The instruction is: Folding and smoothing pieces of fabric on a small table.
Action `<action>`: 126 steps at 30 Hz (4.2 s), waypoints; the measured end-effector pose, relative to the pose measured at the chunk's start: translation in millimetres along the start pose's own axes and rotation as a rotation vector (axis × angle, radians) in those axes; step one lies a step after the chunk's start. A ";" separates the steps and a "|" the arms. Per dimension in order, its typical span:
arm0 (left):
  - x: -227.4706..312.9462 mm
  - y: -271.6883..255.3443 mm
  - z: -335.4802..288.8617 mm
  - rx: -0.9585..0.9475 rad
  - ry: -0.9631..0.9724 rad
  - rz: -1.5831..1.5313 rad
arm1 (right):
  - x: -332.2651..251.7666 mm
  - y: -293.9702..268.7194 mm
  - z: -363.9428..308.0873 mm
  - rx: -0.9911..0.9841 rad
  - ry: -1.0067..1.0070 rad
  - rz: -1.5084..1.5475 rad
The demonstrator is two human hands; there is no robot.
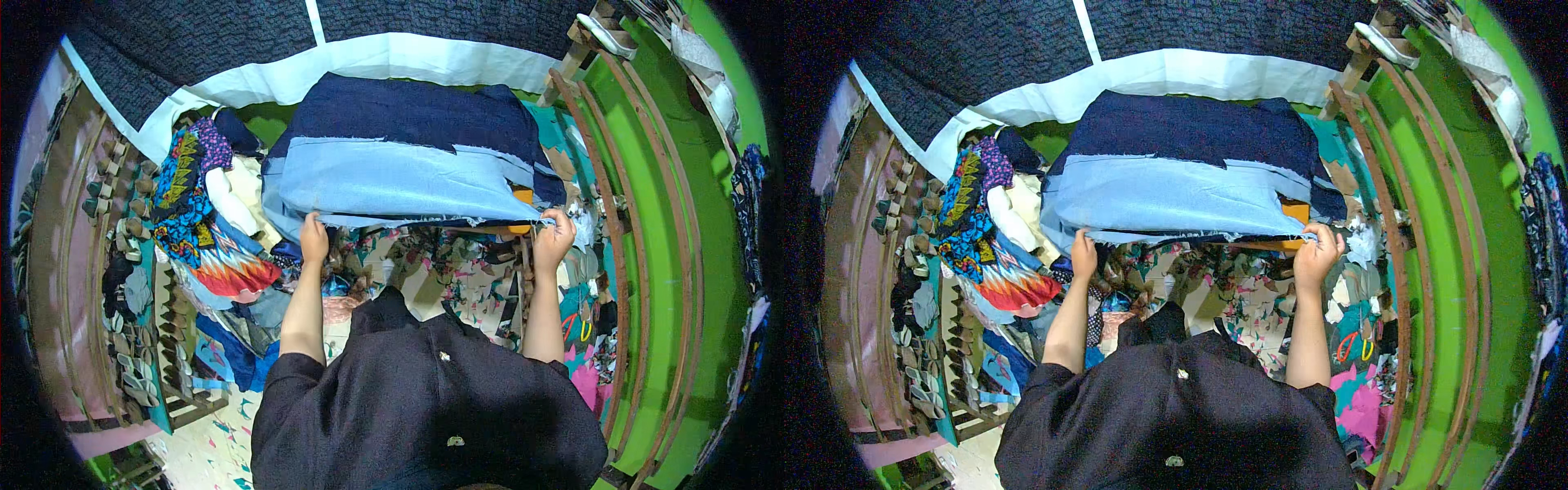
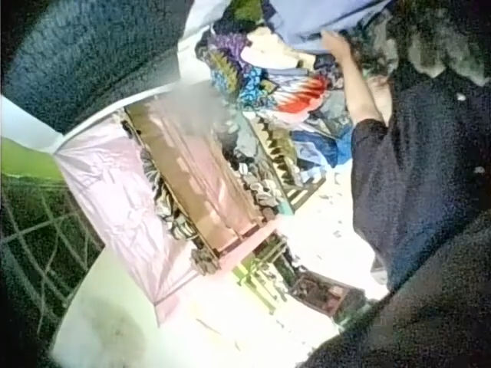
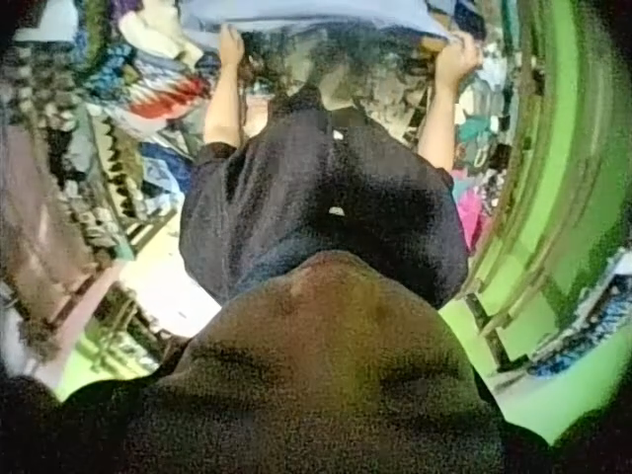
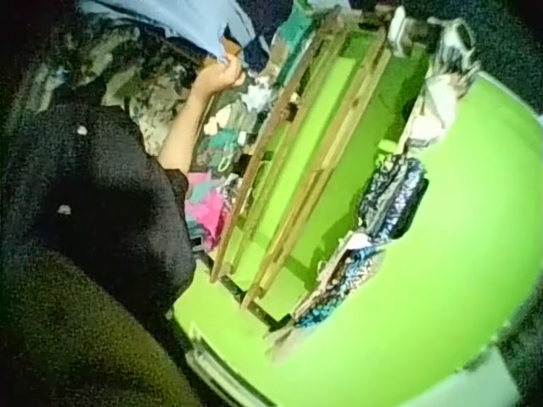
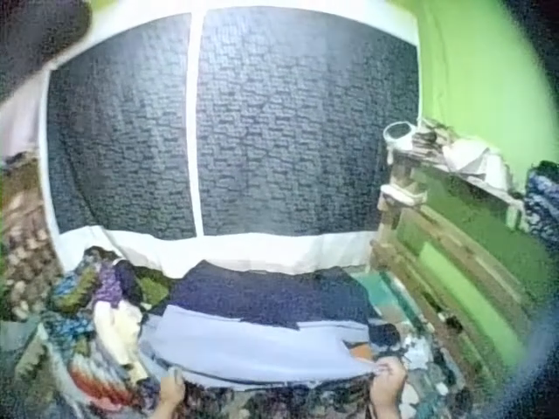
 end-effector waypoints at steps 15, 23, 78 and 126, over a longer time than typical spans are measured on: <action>42.6 -85.5 -31.6 -0.432 0.303 0.129 | 87.6 -49.5 4.0 0.164 0.149 0.021; -47.7 -134.7 -10.1 -0.122 0.076 0.620 | 82.0 -60.7 -30.5 0.098 0.176 -0.094; -61.1 130.2 379.1 -0.197 -0.005 0.350 | 210.6 277.2 75.7 -0.371 0.377 -0.853; -359.5 2.7 144.7 0.358 -1.249 -0.722 | 245.4 151.4 -38.5 -0.434 0.376 -0.982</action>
Point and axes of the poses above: each hand's wrist, its own z-axis towards the middle knuckle, its own y-axis out of the palm, x = y × z, the point moved 10 cm from there along z, towards the middle knuckle, and after that the axes turned 12 degrees about x, right-handed, at the moved point
